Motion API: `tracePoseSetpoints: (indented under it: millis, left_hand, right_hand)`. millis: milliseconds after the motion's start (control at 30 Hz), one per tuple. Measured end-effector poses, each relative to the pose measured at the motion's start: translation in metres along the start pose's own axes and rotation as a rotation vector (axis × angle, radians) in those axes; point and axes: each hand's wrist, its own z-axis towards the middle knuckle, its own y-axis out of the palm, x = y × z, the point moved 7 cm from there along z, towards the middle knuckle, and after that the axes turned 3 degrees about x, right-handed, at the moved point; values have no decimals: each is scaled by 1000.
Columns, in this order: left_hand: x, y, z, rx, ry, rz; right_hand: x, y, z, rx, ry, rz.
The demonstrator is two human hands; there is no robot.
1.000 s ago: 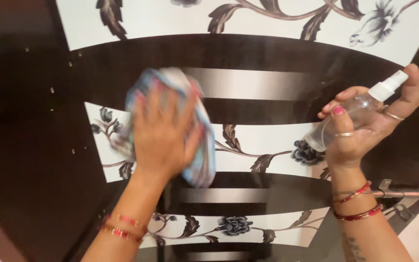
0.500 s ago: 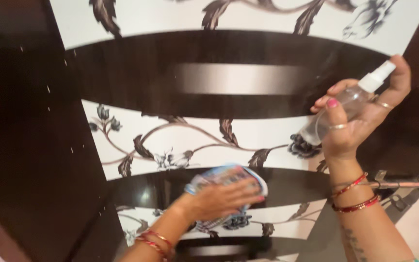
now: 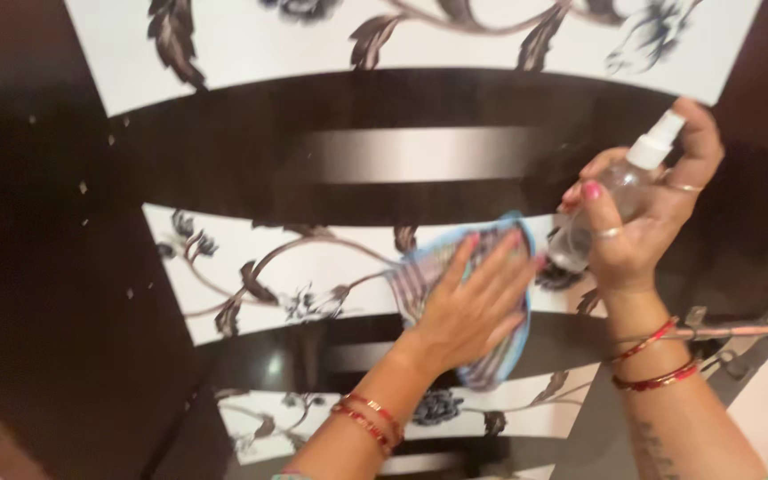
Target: The person sprays a liquid from a small bottle onto a dark brown door with white floral panels and wipes the surface with a blue and white cloth. The person repeatedly sprays and wipes the same areas in a circular motion.
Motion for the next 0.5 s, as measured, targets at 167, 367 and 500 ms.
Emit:
tracePoseSetpoints:
  millis: [167,367,500]
  left_hand:
    - [-42,-27,-73,-71,239,-194]
    - [-212,-126,-76,199,-389,108]
    - [-203,-123,-128,366,-709,298]
  right_hand:
    - [-10,8,0,-80,-57,-115]
    - [-26,19,3,-153,-14,-167]
    - [-32,25,10,-286,-2,-282]
